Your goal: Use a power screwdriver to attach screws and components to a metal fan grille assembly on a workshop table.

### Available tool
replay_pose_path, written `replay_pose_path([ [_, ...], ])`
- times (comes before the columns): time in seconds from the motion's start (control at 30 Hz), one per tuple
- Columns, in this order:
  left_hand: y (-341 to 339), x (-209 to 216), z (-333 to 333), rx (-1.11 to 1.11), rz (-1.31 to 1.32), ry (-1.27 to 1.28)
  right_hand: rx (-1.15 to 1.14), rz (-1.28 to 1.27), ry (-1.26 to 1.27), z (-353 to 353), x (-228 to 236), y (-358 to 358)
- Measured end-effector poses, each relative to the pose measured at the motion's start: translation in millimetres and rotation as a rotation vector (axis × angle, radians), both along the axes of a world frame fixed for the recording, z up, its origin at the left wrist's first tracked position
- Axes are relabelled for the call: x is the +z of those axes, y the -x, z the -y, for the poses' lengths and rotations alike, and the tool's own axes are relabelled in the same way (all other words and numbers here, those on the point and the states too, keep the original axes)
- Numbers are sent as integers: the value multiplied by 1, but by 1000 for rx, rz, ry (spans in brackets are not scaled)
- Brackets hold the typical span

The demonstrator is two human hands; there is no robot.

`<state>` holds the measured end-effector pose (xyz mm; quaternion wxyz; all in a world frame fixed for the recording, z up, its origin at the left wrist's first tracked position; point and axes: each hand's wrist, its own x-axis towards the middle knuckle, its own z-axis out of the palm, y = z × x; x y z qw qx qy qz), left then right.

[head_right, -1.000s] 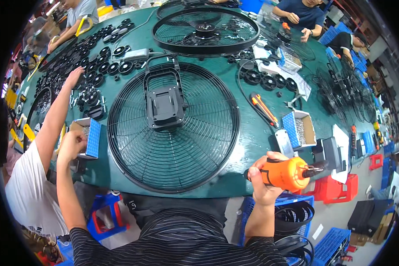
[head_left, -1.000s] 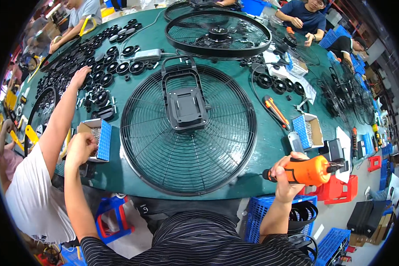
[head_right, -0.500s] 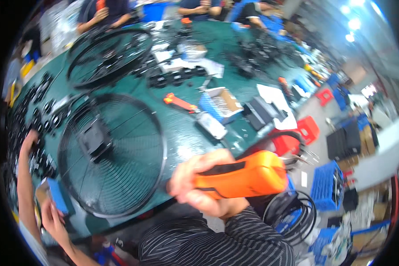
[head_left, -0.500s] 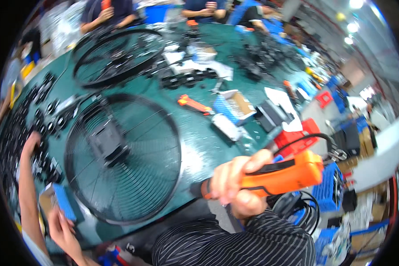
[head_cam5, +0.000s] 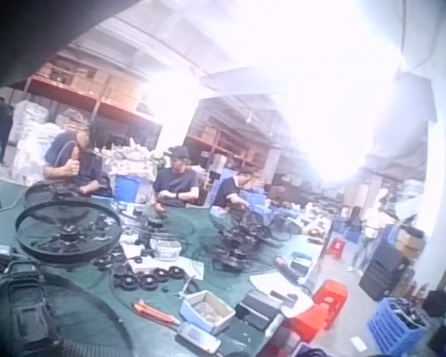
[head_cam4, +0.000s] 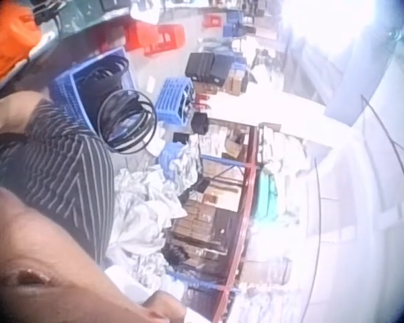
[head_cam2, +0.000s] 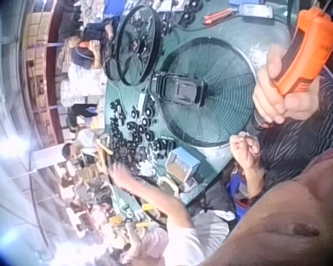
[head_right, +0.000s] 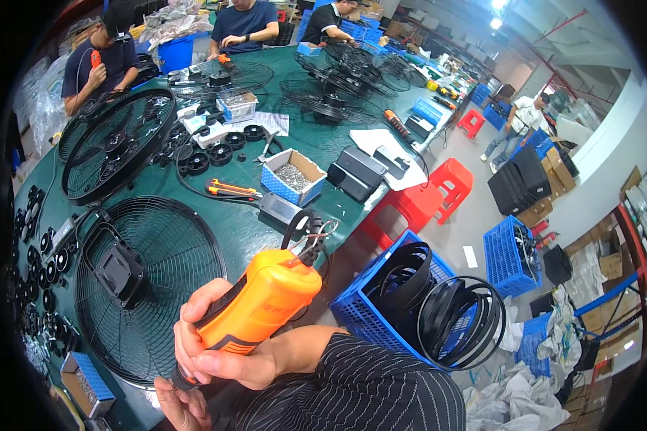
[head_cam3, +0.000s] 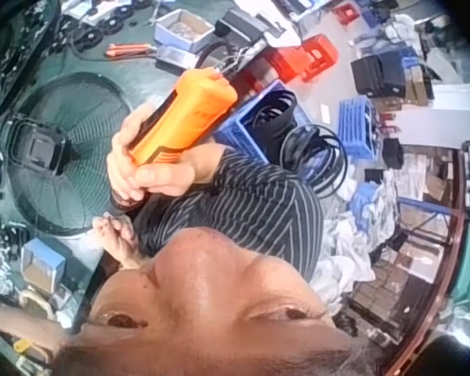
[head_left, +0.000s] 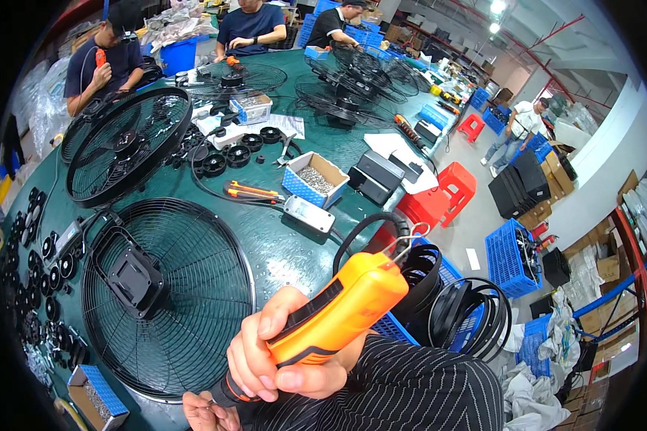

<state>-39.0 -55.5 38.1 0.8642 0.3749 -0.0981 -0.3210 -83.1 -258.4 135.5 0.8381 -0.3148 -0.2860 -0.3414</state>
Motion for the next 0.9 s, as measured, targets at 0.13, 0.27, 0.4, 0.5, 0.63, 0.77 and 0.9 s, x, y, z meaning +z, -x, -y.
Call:
replay_pose_path([
  [0.13,-2,-1,2,49,-147,-73,-1,-20,-10,-2,-4,1],
  [0.27,-1,2,6,-17,-171,3,-25,-55,58,1,-5,5],
  [0.4,0,3,9,13,-165,-21,-29,-77,140,7,-5,8],
  [0.5,-2,0,9,52,-167,-81,-21,-59,149,8,-5,8],
  [0.63,3,-3,11,71,-206,-148,-19,-48,139,7,-7,8],
  [0.77,3,-3,22,18,-212,47,-46,11,25,0,-13,4],
  [0.9,15,-1,19,55,-377,-37,-175,-55,174,6,-19,5],
])
